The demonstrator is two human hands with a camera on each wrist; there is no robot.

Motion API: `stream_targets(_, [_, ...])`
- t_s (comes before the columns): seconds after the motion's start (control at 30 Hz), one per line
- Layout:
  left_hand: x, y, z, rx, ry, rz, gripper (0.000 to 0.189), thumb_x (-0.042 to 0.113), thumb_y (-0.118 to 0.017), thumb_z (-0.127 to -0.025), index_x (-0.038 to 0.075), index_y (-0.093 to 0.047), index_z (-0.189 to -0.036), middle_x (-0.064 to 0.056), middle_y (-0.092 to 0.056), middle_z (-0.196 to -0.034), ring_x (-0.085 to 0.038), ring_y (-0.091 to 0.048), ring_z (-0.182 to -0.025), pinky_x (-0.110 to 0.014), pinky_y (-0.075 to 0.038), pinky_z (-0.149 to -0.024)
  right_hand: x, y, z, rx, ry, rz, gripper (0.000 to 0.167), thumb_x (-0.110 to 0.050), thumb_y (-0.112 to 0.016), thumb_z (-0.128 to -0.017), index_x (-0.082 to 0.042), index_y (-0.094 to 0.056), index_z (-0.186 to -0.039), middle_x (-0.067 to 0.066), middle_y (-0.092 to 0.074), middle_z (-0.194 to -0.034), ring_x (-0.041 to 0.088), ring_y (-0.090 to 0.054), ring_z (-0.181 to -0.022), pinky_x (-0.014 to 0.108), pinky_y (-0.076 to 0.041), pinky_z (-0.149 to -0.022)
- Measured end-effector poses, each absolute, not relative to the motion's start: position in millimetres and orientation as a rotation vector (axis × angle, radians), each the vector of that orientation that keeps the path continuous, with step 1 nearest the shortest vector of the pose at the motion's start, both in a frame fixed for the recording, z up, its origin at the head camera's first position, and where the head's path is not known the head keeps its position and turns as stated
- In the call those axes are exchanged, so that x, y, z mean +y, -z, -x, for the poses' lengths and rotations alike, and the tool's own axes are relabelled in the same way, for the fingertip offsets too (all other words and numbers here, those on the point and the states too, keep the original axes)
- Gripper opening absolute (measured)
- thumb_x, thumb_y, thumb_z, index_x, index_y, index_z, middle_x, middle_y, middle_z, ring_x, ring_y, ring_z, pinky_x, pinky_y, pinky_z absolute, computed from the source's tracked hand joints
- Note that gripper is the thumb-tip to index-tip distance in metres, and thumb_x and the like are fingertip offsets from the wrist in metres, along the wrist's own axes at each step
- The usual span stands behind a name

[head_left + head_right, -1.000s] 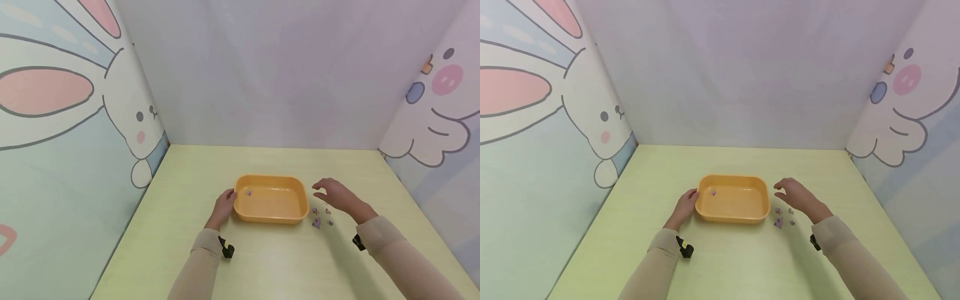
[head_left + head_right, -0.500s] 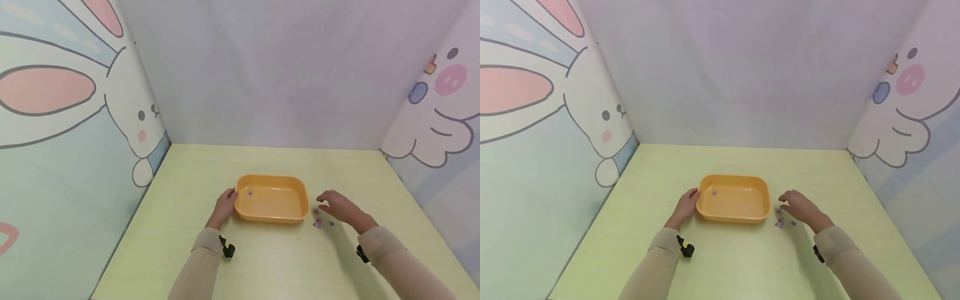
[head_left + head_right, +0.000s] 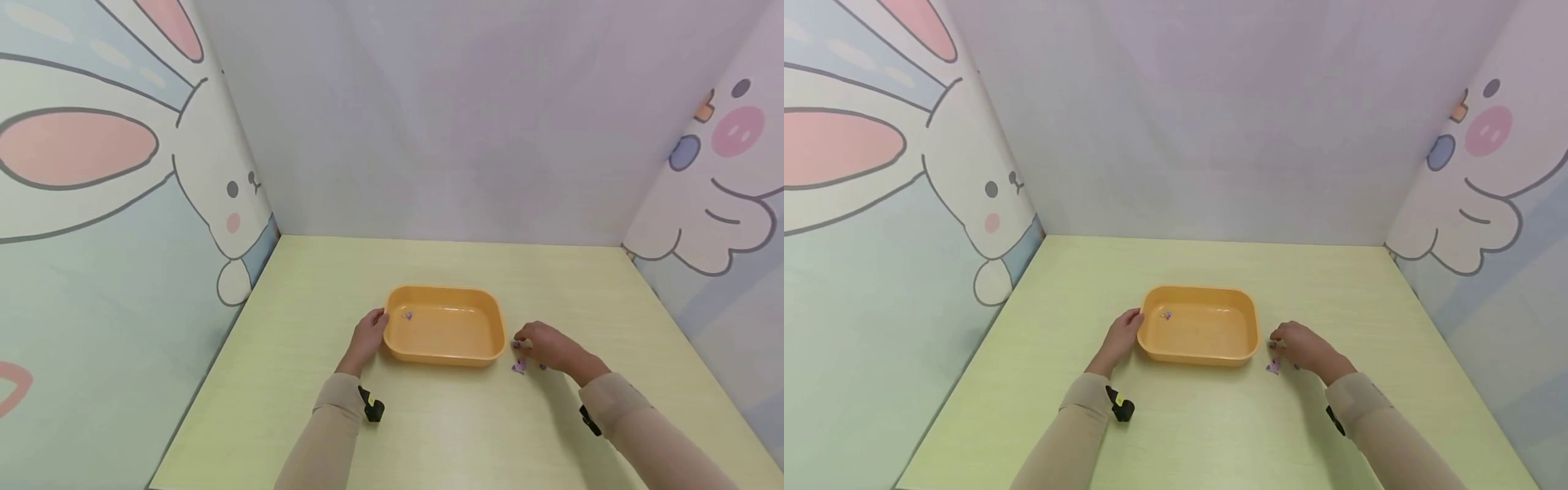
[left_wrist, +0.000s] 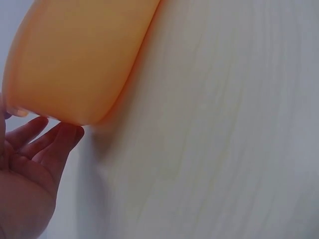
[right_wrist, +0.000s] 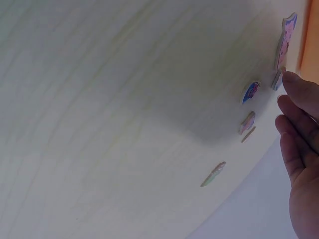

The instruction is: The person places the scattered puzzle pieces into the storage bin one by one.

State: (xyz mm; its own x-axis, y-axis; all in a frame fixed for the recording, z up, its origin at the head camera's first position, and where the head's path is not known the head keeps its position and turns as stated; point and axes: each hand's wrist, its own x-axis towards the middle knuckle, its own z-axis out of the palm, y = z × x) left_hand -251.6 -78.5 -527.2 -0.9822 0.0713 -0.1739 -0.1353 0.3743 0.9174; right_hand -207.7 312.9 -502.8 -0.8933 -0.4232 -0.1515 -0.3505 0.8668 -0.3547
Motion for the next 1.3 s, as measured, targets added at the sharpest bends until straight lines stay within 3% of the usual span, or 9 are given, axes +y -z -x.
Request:
stream_targets(0.23, [-77.6, 528.1, 250.6, 2.453, -1.656, 0.053, 0.046, 0.034, -0.044, -0.104, 0.003, -0.051, -0.138, -0.015, -0.055, -0.135, -0.031, -0.051, -0.123, -0.046, -0.041, -0.102, 315.1, 509.5, 209.7, 2.820, 0.456, 0.637, 0.014, -0.008, -0.072, -0.088, -0.005, -0.071, -0.101, -0.001, -0.062, -0.096, 0.023, -0.057, -0.093, 0.045, -0.051, -0.084])
stream_targets(0.97, [-75.8, 528.5, 248.2, 2.446, -1.685, 0.038, 0.046, 0.034, -0.044, -0.104, 0.005, -0.051, -0.138, -0.014, -0.056, -0.133, -0.029, -0.054, -0.119, -0.044, -0.044, -0.100, 314.6, 507.4, 213.7, 2.819, 0.361, 0.897, 0.014, -0.001, -0.074, -0.083, -0.005, -0.072, -0.097, -0.002, -0.060, -0.091, 0.019, -0.057, -0.086, 0.041, -0.053, -0.079])
stream_targets(1.3, [-76.0, 528.8, 248.1, 2.465, -1.676, 0.032, 0.045, 0.033, -0.044, -0.104, 0.003, -0.052, -0.137, -0.015, -0.057, -0.131, -0.030, -0.055, -0.118, -0.045, -0.044, -0.099, 313.5, 509.3, 214.8, 2.834, 0.355, 0.867, 0.013, -0.001, -0.073, -0.084, -0.007, -0.072, -0.095, -0.004, -0.060, -0.090, 0.017, -0.056, -0.084, 0.039, -0.053, -0.077])
